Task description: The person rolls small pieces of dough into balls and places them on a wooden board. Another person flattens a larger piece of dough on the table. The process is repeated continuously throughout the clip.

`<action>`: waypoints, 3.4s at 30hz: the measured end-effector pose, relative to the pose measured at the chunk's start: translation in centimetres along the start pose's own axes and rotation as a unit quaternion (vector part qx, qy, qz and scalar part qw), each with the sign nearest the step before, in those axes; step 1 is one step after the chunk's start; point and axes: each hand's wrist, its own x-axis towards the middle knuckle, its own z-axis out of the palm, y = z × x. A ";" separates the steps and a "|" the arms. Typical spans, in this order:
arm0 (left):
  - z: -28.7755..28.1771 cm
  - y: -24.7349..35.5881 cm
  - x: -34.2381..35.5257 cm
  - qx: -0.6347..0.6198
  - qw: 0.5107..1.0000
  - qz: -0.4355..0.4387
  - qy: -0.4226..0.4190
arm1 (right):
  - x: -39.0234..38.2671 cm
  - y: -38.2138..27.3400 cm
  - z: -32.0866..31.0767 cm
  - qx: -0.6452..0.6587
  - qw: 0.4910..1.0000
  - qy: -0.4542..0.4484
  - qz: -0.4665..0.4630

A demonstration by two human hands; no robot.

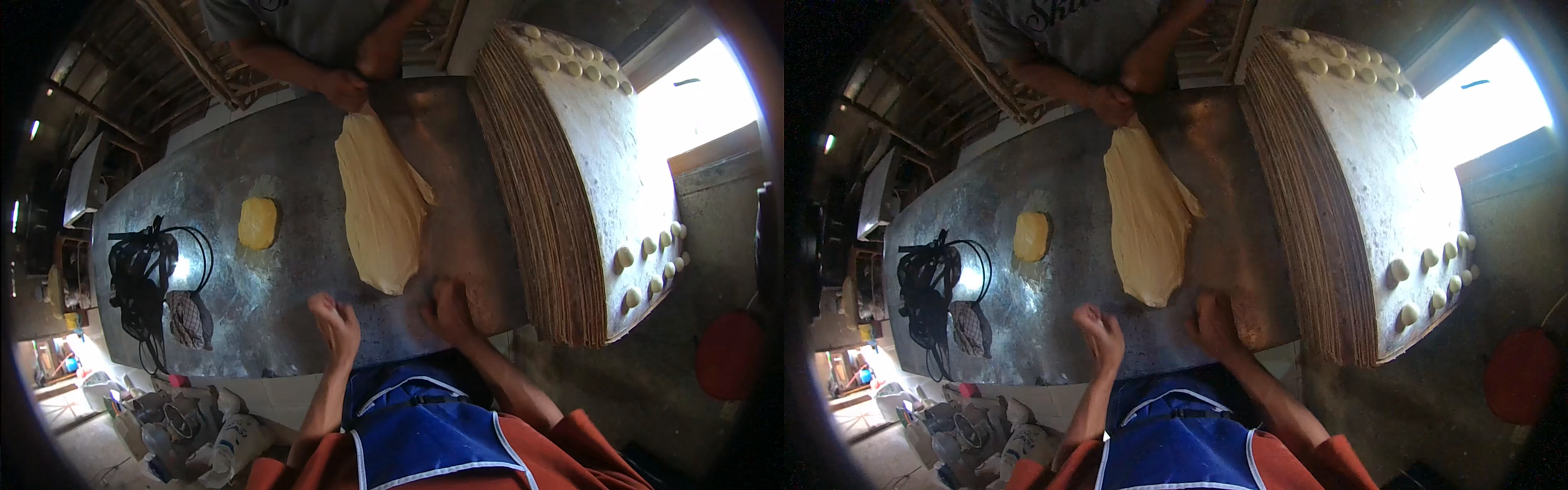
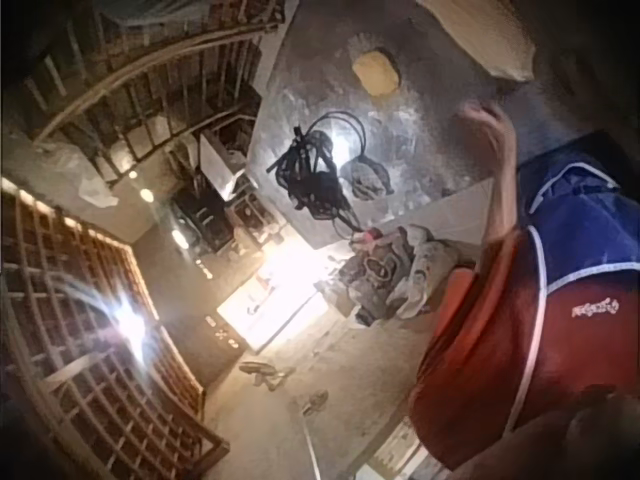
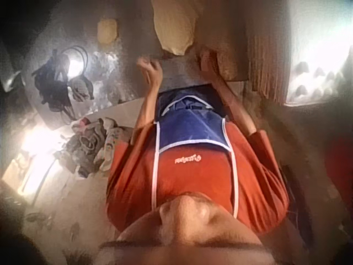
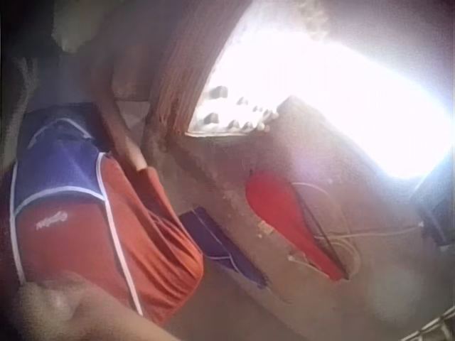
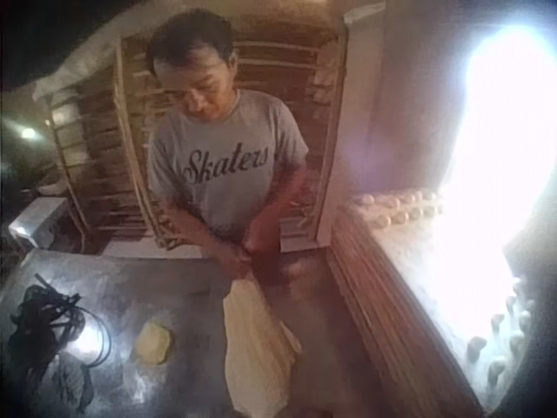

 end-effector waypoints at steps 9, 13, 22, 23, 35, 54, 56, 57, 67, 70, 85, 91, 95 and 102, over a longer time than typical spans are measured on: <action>0.6 -1.9 2.1 0.059 0.998 -0.013 0.032 | 2.5 2.2 0.2 -0.087 0.994 0.055 -0.025; -2.3 -2.1 -3.1 0.029 0.993 0.112 -0.018 | -3.4 5.3 -2.1 0.056 0.993 -0.080 -0.069; -7.1 -0.7 -0.7 0.072 0.987 0.069 -0.128 | -3.6 4.1 -2.5 -0.010 0.996 0.051 -0.076; -8.5 0.5 0.6 0.082 0.976 0.097 -0.178 | -5.2 5.6 -3.0 0.009 0.991 0.069 -0.112; -2.6 30.6 14.4 -0.089 0.869 0.419 -0.247 | -3.8 -0.4 -13.7 0.052 0.996 -0.076 -0.006; 0.4 26.3 15.1 -0.319 0.916 0.147 -0.194 | 0.5 -10.0 -33.8 -0.011 0.912 0.407 0.050; -2.4 16.7 13.6 -0.285 0.944 -0.003 -0.169 | -1.4 -10.1 -28.8 0.149 0.939 0.311 -0.001; -3.4 11.4 12.1 -0.199 0.963 -0.019 -0.179 | -0.9 -9.9 -26.3 0.154 0.965 0.213 0.021; 0.5 4.4 6.8 -0.065 0.976 0.118 -0.173 | 0.3 -7.8 -3.2 0.574 0.732 -0.236 0.281; -1.2 8.1 3.8 -0.034 0.984 0.134 -0.116 | 3.6 -8.6 1.4 0.702 0.587 -0.216 0.339; 1.1 10.3 4.7 -0.493 0.541 -0.566 -0.380 | -2.3 -11.8 -2.0 0.073 0.986 -0.109 0.102; 0.5 10.0 2.6 -0.526 0.534 -0.540 -0.382 | -2.1 -13.0 -8.5 0.338 0.892 -0.287 -0.087; -1.1 4.2 -1.1 -0.462 0.725 -0.339 -0.382 | 4.2 -16.6 -8.6 0.597 0.781 -0.176 0.037; -4.3 11.7 -1.0 0.201 0.798 -0.043 -0.566 | 9.8 -12.4 5.7 0.497 0.662 -0.561 -0.006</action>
